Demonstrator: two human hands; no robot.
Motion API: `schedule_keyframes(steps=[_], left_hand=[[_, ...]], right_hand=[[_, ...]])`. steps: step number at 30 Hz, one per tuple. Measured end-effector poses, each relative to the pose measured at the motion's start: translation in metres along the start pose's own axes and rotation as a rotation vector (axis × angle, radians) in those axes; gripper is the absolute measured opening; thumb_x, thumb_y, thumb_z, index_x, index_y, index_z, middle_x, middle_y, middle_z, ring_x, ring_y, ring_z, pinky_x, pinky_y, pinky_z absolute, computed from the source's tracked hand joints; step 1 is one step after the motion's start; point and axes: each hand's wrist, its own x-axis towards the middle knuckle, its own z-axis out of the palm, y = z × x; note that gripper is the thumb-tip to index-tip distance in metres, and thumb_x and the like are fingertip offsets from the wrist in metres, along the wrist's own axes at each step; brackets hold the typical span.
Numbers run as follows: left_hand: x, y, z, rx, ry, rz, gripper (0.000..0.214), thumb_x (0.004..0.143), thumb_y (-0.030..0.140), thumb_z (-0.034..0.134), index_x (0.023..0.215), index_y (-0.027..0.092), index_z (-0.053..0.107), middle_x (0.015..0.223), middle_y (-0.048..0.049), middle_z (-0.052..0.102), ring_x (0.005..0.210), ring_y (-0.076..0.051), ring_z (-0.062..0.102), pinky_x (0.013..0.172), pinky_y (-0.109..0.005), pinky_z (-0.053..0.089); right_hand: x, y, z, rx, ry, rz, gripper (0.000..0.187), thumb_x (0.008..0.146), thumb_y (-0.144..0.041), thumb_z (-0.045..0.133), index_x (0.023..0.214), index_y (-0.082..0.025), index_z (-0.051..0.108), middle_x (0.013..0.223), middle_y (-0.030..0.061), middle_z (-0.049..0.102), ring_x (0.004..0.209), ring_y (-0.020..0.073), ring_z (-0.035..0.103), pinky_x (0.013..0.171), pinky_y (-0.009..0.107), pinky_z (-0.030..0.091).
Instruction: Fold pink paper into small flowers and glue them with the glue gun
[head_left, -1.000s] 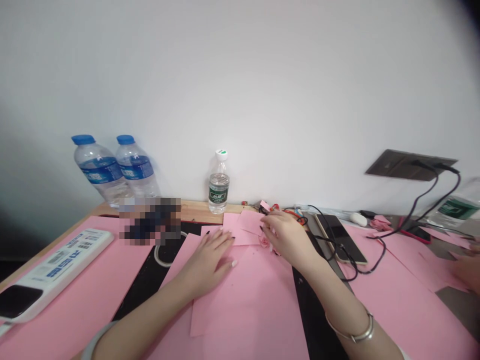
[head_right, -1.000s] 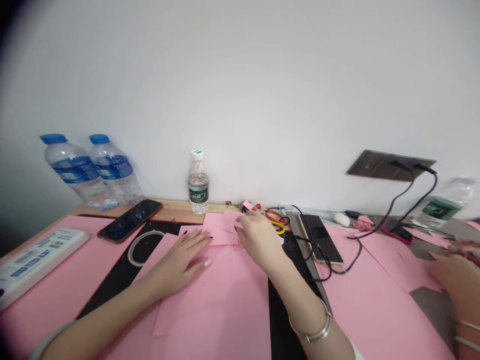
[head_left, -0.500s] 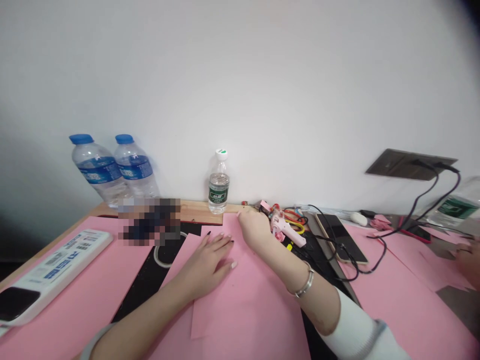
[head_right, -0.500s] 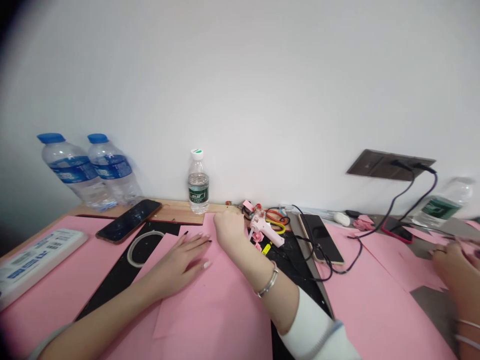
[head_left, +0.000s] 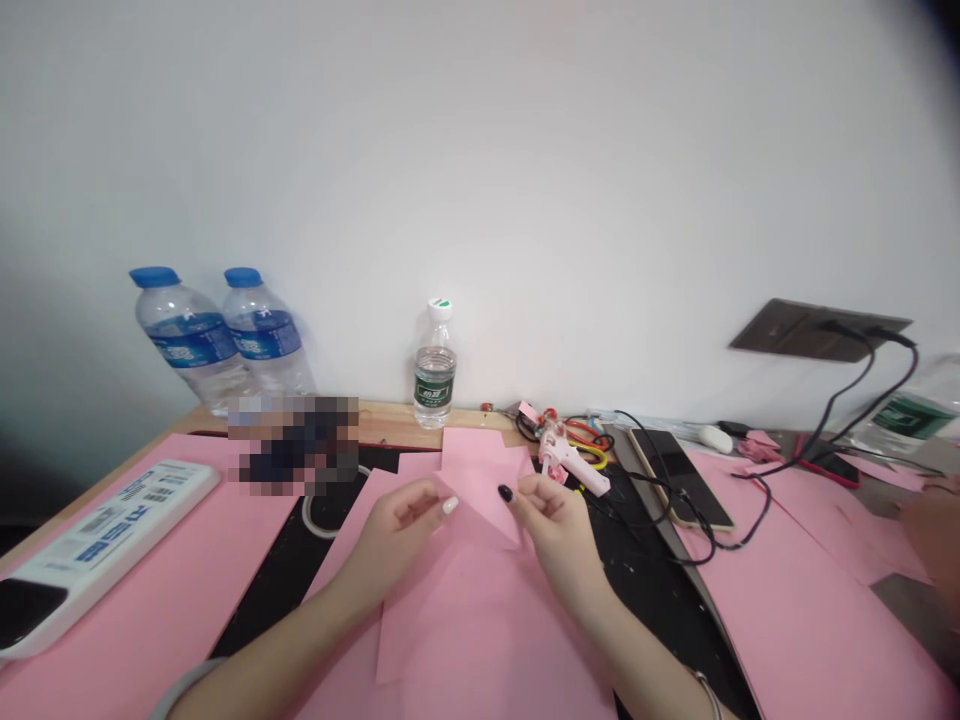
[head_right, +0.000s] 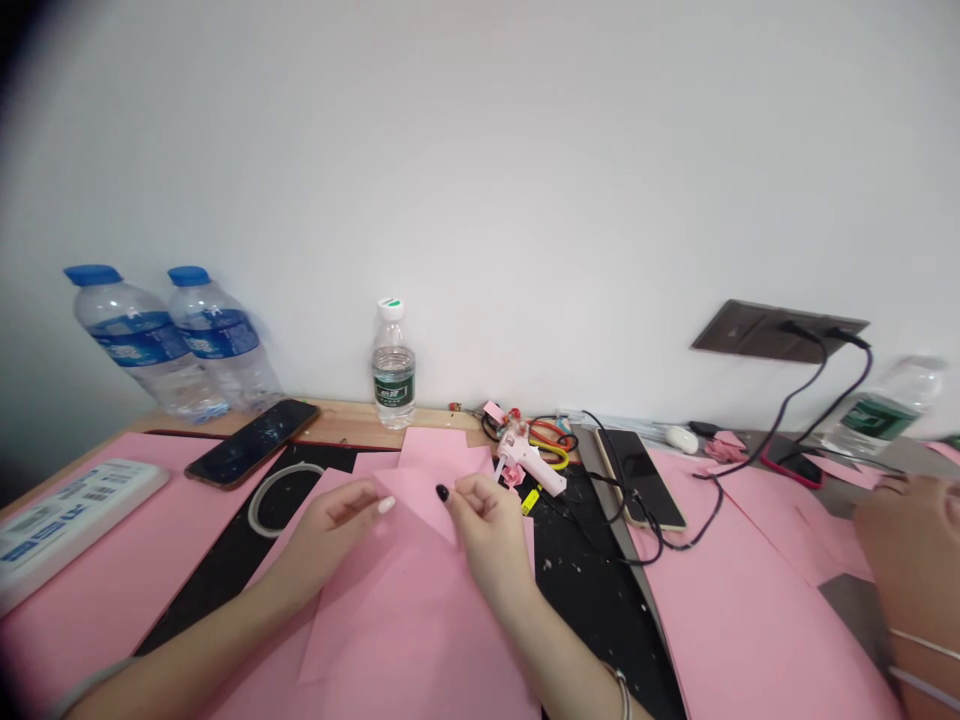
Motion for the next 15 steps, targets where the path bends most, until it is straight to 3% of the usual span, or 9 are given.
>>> schedule_keyframes(steps=[2,6,11,15], left_hand=[[0.0,-0.005,-0.001,0.063,0.011,-0.062,0.033,0.079,0.04,0.061,0.057,0.018,0.049,0.055,0.0046,0.05,0.055,-0.012,0.049,0.053,-0.023,0.04],[-0.002,-0.017,0.0,0.074,0.014,-0.09,0.037,0.078,0.037,0.061,0.054,0.02,0.038,0.053,0.0076,0.036,0.052,-0.01,0.038,0.052,-0.022,0.032],[-0.004,-0.018,0.002,0.068,0.041,-0.085,0.032,0.078,0.035,0.061,0.059,0.02,0.041,0.056,0.0067,0.04,0.054,-0.011,0.042,0.053,-0.022,0.036],[-0.007,-0.012,0.0,0.15,0.229,0.047,0.017,0.079,0.031,0.063,0.08,0.021,0.049,0.075,0.0026,0.052,0.068,-0.014,0.052,0.062,-0.024,0.043]], right_hand=[[-0.003,0.004,0.0,-0.034,0.014,-0.016,0.041,0.073,-0.051,0.067,0.058,-0.02,0.045,0.049,-0.0073,0.034,0.045,0.008,0.026,0.043,0.021,0.021],[-0.008,0.005,0.0,-0.14,0.012,-0.071,0.043,0.078,-0.051,0.062,0.056,-0.022,0.039,0.049,-0.0073,0.031,0.045,0.009,0.024,0.042,0.022,0.022],[-0.01,0.008,-0.003,-0.314,0.055,-0.229,0.035,0.083,-0.035,0.056,0.056,-0.022,0.038,0.05,-0.0059,0.035,0.046,0.0106,0.031,0.044,0.022,0.029],[-0.015,0.012,-0.003,-0.494,0.112,-0.446,0.03,0.085,-0.024,0.051,0.058,-0.022,0.038,0.051,-0.0047,0.041,0.045,0.0108,0.038,0.046,0.022,0.032]])
